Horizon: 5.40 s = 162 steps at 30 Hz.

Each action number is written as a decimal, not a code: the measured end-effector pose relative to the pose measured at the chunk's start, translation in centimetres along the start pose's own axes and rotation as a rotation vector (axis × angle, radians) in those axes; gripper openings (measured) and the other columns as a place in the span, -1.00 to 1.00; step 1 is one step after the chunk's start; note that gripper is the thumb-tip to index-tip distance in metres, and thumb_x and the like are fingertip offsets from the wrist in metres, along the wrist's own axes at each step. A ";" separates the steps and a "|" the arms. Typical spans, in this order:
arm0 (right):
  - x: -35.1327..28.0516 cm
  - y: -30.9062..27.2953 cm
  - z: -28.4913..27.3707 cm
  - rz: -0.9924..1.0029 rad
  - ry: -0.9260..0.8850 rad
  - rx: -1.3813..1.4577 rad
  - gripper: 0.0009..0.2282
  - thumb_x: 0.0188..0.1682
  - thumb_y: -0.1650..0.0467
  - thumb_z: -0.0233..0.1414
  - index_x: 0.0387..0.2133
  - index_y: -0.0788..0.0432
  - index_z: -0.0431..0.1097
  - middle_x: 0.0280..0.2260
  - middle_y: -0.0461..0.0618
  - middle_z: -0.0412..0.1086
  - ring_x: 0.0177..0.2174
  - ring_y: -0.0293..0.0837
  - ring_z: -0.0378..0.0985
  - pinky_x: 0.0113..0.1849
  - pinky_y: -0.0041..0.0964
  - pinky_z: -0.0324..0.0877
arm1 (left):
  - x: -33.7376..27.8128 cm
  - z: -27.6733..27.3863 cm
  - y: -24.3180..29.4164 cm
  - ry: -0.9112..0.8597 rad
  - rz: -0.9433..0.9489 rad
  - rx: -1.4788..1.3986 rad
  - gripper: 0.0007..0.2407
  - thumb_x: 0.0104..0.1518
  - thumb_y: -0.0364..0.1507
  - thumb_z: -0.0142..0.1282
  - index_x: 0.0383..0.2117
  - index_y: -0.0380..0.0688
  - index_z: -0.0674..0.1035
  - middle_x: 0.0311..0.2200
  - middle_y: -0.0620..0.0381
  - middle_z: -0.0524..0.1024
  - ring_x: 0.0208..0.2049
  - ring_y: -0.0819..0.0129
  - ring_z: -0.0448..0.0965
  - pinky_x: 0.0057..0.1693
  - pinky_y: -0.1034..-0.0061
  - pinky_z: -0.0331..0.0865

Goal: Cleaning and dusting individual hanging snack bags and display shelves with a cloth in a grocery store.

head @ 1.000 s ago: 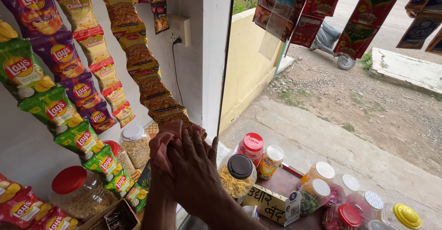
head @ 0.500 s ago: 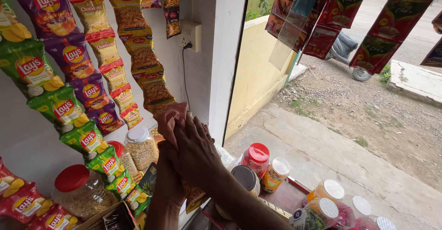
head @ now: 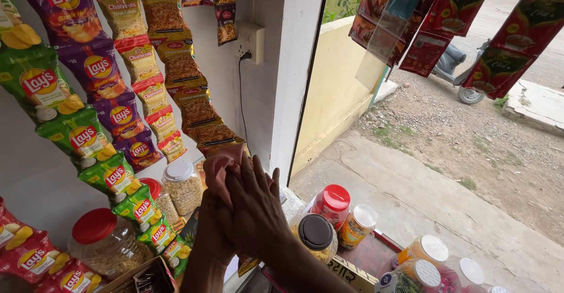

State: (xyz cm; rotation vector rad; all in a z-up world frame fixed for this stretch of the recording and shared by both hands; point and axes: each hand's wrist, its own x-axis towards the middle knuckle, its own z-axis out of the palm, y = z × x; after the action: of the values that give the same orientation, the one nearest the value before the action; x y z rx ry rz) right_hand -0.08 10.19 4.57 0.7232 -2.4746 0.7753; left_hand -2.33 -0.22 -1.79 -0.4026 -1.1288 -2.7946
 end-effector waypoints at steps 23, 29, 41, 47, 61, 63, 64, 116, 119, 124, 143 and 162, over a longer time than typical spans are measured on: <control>5.1 0.7 0.9 0.067 0.123 0.010 -0.41 0.05 0.22 -0.02 0.32 0.25 0.09 0.37 0.42 -0.13 0.32 0.46 -0.13 0.19 0.46 -0.10 | 1.0 -1.6 1.0 0.281 -0.341 -0.199 -0.55 0.27 -0.13 -0.25 0.22 -0.01 0.41 0.11 0.12 0.47 0.09 0.29 0.46 0.18 0.24 0.32; -1.2 -1.0 1.3 -0.111 0.153 0.199 -0.47 0.12 0.33 -0.09 0.37 0.25 0.07 0.43 0.36 -0.06 0.41 0.38 -0.04 0.36 0.26 -0.02 | 4.5 -8.2 -2.0 -0.262 -0.058 -0.317 -0.52 0.28 -0.18 -0.25 0.26 -0.18 0.27 0.22 0.02 0.32 0.25 0.29 0.32 0.33 0.46 0.21; 6.3 -1.0 -0.4 0.048 0.109 0.171 -0.41 -0.04 0.35 0.00 0.27 0.33 0.06 0.27 0.35 0.15 0.31 0.35 0.04 0.26 0.36 -0.14 | 2.2 0.2 2.2 0.224 -0.338 0.024 -0.44 0.21 -0.04 -0.25 0.34 0.10 0.25 0.27 0.19 0.35 0.26 0.33 0.34 0.23 0.34 0.28; -0.5 -3.4 0.5 -0.103 0.181 0.057 -0.44 0.04 0.30 0.02 0.27 0.36 0.13 0.31 0.48 0.06 0.35 0.44 -0.04 0.29 0.34 -0.12 | 5.1 -6.0 -0.9 -0.052 -0.083 -0.085 -0.44 0.31 -0.08 -0.19 0.34 -0.18 0.26 0.26 -0.02 0.37 0.25 0.20 0.37 0.29 0.33 0.29; 7.4 -0.9 -0.9 -0.037 0.300 -0.039 -0.49 0.04 0.40 -0.05 0.28 0.33 0.16 0.33 0.35 0.06 0.34 0.35 -0.01 0.25 0.35 -0.14 | 3.2 0.0 2.8 0.239 -0.190 -0.082 -0.51 0.26 -0.20 -0.12 0.32 -0.05 0.30 0.24 0.13 0.38 0.21 0.33 0.38 0.26 0.30 0.30; 6.9 -1.1 -1.5 0.041 0.191 0.011 -0.50 0.04 0.41 -0.06 0.31 0.20 0.20 0.28 0.24 0.17 0.32 0.23 0.10 0.29 0.29 -0.11 | 3.7 0.9 3.6 0.184 -0.189 -0.060 -0.51 0.22 -0.23 -0.06 0.31 -0.03 0.31 0.20 0.13 0.42 0.18 0.34 0.40 0.22 0.31 0.33; 5.4 -1.3 -0.9 0.037 0.193 0.007 -0.50 0.04 0.41 -0.06 0.31 0.20 0.20 0.28 0.24 0.17 0.32 0.23 0.10 0.29 0.29 -0.11 | 4.2 0.7 3.6 0.180 -0.186 -0.063 -0.51 0.22 -0.23 -0.06 0.31 -0.03 0.31 0.20 0.13 0.42 0.18 0.34 0.40 0.22 0.31 0.33; 9.5 1.1 1.5 -0.082 0.325 -0.064 -0.48 0.12 0.36 -0.10 0.32 0.40 0.06 0.34 0.42 0.04 0.33 0.38 0.02 0.29 0.19 -0.07 | 5.4 0.0 3.4 0.126 -0.298 -0.024 -0.54 0.27 -0.20 -0.20 0.31 0.01 0.26 0.21 0.15 0.39 0.17 0.36 0.42 0.18 0.38 0.38; 5.8 -0.4 1.4 -0.131 0.311 -0.056 -0.48 0.10 0.38 -0.06 0.31 0.39 0.08 0.35 0.44 0.03 0.34 0.41 0.03 0.30 0.18 -0.05 | 7.4 -1.0 4.2 -0.114 -0.105 -0.029 -0.52 0.33 -0.20 -0.17 0.33 -0.12 0.25 0.24 0.00 0.36 0.21 0.27 0.40 0.24 0.35 0.36; 0.8 -0.8 3.1 -0.164 0.290 -0.038 -0.46 0.06 0.40 0.01 0.29 0.40 0.09 0.35 0.47 0.00 0.35 0.44 -0.02 0.29 0.24 -0.10 | 11.6 -6.9 2.6 -1.086 -0.749 -0.605 -0.37 0.18 0.04 -0.17 0.33 -0.01 0.25 0.28 0.08 0.28 0.28 0.17 0.31 0.25 0.17 0.34; 6.0 -0.5 3.1 -0.133 0.284 -0.011 -0.47 0.04 0.31 0.04 0.26 0.32 0.19 0.34 0.42 0.00 0.34 0.40 -0.08 0.25 0.32 -0.16 | 7.0 2.4 8.4 -0.283 -0.140 -0.282 -0.54 0.30 -0.26 -0.17 0.32 -0.10 0.27 0.27 0.11 0.35 0.28 0.28 0.35 0.34 0.22 0.29; 8.2 2.3 4.1 -0.142 0.291 0.034 -0.52 0.04 0.41 -0.02 0.27 0.30 0.19 0.33 0.37 0.07 0.33 0.39 0.03 0.27 0.22 -0.01 | 9.6 2.8 8.5 -0.445 -0.205 -0.444 -0.62 0.47 -0.13 -0.27 0.27 -0.03 0.33 0.27 0.14 0.37 0.14 0.22 0.45 0.29 0.30 0.31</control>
State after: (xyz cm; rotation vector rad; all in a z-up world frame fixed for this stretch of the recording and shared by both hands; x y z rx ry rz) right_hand -8.74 6.45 5.06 0.7320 -2.1313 0.8083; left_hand -9.36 -4.30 8.53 -1.0460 -0.6109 -3.2320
